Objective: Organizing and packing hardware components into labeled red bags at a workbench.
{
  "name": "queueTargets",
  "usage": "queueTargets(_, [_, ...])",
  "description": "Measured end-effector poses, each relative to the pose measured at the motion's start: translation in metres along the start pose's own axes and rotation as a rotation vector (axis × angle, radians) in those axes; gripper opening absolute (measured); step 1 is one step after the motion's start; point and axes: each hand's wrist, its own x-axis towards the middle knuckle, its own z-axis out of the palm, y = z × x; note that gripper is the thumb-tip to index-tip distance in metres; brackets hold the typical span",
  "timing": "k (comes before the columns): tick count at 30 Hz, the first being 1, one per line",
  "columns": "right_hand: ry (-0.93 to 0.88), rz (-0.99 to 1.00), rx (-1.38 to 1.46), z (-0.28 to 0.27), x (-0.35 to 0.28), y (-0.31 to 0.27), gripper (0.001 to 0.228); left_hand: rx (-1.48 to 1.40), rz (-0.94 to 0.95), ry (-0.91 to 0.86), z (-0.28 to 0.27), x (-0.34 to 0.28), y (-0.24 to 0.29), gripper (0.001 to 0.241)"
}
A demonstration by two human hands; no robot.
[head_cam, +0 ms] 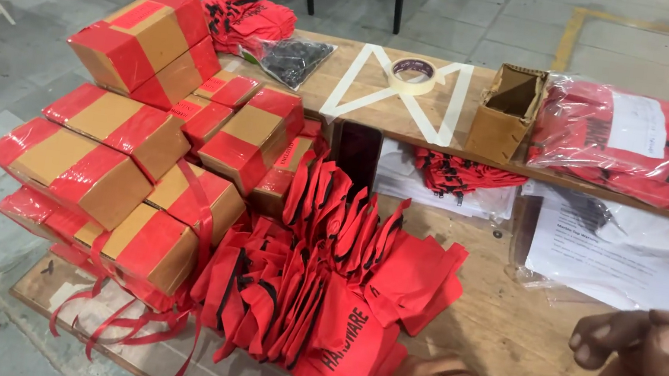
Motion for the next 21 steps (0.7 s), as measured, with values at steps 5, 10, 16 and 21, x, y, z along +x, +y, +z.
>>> queueTargets(5, [-0.062,0.017,0.045,-0.044,-0.006,0.031,0.014,0.009,0.032,-0.019,-0.002,0.000,0.000,0.025])
queueTargets(10, [-0.375,0.100,0.023,-0.106,0.014,0.063,0.034,0.004,0.039,-0.051,-0.002,-0.002,-0.002,0.029])
queueTargets(16, [-0.714,0.503,-0.204,-0.161,0.050,0.097,0.047,0.000,0.094,-0.040,-0.005,-0.004,0.003,0.023])
queueTargets(21, [-0.159,0.088,-0.241,-0.064,-0.009,0.046,0.024,-0.024,0.055,-0.077,-0.006,-0.004,0.005,0.023])
